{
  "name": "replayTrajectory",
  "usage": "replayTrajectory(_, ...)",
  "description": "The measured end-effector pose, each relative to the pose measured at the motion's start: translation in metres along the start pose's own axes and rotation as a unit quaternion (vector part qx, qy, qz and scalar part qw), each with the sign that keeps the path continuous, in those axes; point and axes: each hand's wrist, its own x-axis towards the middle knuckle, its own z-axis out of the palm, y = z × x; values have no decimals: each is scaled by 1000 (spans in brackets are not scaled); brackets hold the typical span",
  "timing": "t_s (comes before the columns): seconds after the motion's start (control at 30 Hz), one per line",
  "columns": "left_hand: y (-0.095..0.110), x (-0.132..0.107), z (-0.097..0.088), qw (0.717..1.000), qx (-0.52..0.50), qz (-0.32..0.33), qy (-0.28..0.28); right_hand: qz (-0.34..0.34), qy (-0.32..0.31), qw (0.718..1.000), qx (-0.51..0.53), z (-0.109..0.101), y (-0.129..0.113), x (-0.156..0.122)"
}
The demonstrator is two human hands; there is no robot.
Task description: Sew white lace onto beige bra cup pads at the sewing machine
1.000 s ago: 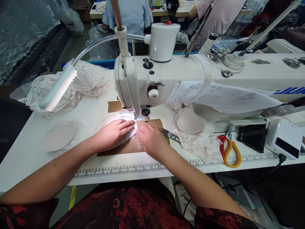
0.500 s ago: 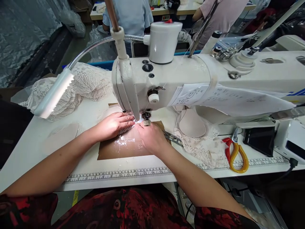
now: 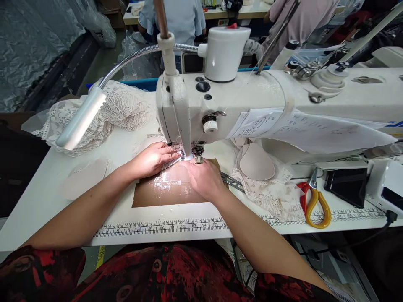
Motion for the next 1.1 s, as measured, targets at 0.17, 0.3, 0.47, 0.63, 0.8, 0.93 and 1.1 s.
replayTrajectory(0.17,0,-1,0,1000,1,-1,-10,-3,11,1000,5,0,0,-1)
replayTrajectory(0.3,0,-1,2,1000,-2,-2,-3,-7,15,1000,6,1,0,-1)
replayTrajectory(0.47,1,1,1,1000,9,-5,-7,-1,9,1000,2,-1,-1,0)
replayTrajectory(0.63,13,-1,-14,996,62,-36,-49,-7,13,1000,12,-3,-1,0)
replayTrajectory(0.8,37,-6,-30,992,69,-61,-88,-6,20,1000,21,-4,-1,-2)
replayTrajectory(0.93,45,-6,-23,996,32,-73,-46,-9,5,1000,18,-5,-2,-2)
replayTrajectory(1.1,43,-3,-7,998,4,-67,-3,-6,2,1000,23,-3,0,-4)
